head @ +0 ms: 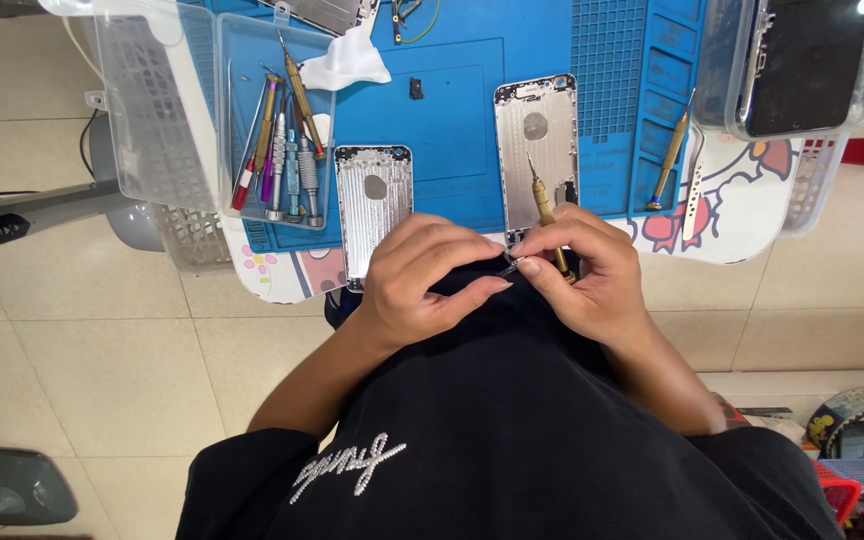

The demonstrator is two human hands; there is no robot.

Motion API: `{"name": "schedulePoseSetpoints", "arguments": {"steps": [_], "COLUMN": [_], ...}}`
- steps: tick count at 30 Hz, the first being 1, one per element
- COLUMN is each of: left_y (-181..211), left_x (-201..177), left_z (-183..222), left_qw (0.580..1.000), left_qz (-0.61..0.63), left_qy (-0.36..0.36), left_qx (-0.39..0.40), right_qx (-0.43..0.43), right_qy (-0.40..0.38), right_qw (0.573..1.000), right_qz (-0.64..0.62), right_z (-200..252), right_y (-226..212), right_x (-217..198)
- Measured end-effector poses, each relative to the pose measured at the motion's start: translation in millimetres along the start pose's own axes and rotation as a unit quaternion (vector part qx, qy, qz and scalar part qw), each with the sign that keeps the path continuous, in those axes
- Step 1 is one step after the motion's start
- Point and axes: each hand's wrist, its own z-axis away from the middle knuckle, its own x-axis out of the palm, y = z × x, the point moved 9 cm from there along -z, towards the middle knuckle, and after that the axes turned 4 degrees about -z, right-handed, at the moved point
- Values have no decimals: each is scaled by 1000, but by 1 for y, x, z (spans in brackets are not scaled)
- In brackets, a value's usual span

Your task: Cleaning and assembling internal components of a disassembled mobile phone.

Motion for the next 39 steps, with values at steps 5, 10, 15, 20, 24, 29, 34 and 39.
{"name": "schedulePoseSetpoints", "arguments": {"steps": [5, 10, 15, 20, 24, 29, 34, 39], "left_y": [0, -7, -1, -2, -13, -22, -21, -20], "left_x": [9, 15, 16, 18, 23, 23, 22, 31], "left_z": [-2, -6, -10, -8, -1, 4, 5, 7], "left_qw": [1000, 997, 998, 998, 991, 979, 979, 972], "left_qz": [24, 54, 34, 31, 66, 119, 121, 98], "left_qy": [-9, -31, -40, -30, -49, -47, -47, -104], "left_qx": [-18, -52, -38, -53, -106, -160, -159, -187], "right_qx": [1, 7, 62, 95, 98, 52, 24, 40], "right_qy": [-17, -6, 19, 30, 22, 18, 6, 7], "right_qw": [1000, 1000, 997, 992, 987, 998, 999, 998], "right_qz": [14, 14, -33, -77, -126, -6, 30, 39], "right_z": [0, -2, 0, 9, 3, -1, 1, 3], "right_y": [-2, -3, 10, 30, 21, 4, 2, 4], "right_x": [3, -2, -9, -12, -9, -15, -11, -8]}}
